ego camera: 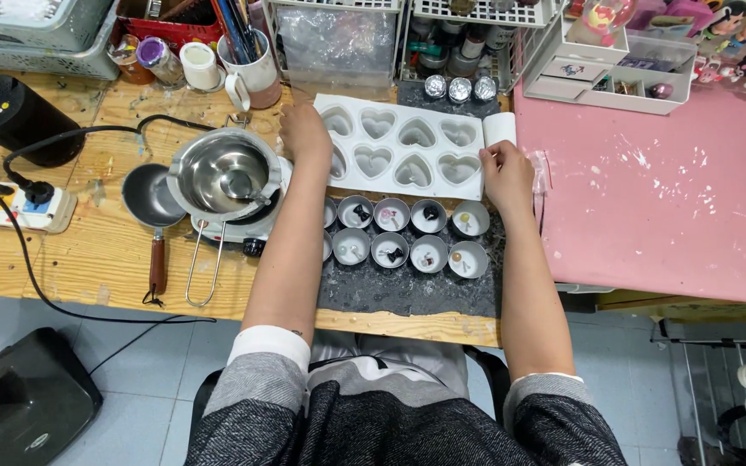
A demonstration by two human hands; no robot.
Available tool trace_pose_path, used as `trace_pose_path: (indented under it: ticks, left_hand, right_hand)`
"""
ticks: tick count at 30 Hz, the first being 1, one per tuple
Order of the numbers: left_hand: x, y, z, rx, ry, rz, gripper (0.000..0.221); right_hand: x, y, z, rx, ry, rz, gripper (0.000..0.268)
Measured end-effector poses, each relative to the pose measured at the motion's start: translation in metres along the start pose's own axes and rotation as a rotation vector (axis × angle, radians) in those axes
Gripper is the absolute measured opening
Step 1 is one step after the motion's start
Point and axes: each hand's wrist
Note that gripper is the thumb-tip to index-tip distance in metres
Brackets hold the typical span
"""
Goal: Placing candle wicks and small decorative items into metal containers on a studio workbench.
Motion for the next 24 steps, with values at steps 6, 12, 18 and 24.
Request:
trace_pose_path:
  ticks: [6,12,18,24]
  left_hand:
    - [0.027,-0.023,-0.012,-0.068,0.076,-0.014,0.017]
    - [0.080,-0.099,-0.024,-0.677,-0.157,-0.093,0.015]
    - [0.134,-0.181,-0.013,-0.984,-0.424,0.207,0.021]
    - [0.158,-0.236,0.032,-0.949,-0.539,0.229,0.026]
  right_hand:
    - [-0.002,-0.005,0.000,0.082,-0.277,-0.001,0.021]
    - [0.012,-0.006,0.003,-0.106,-0.236,0.244,0.030]
    - [0.034,-0.014,0.019,-0.150,-0.106,0.324,0.039]
    - [0.074,-0.069,0.074,-0.092,-0.067,0.302,0.047]
Point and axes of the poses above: each hand's wrist, its own y-axis towards the middle knuckle, its own x-axis out of the back of the hand, z = x × y, and after that the axes turned 8 degrees about z, right-handed
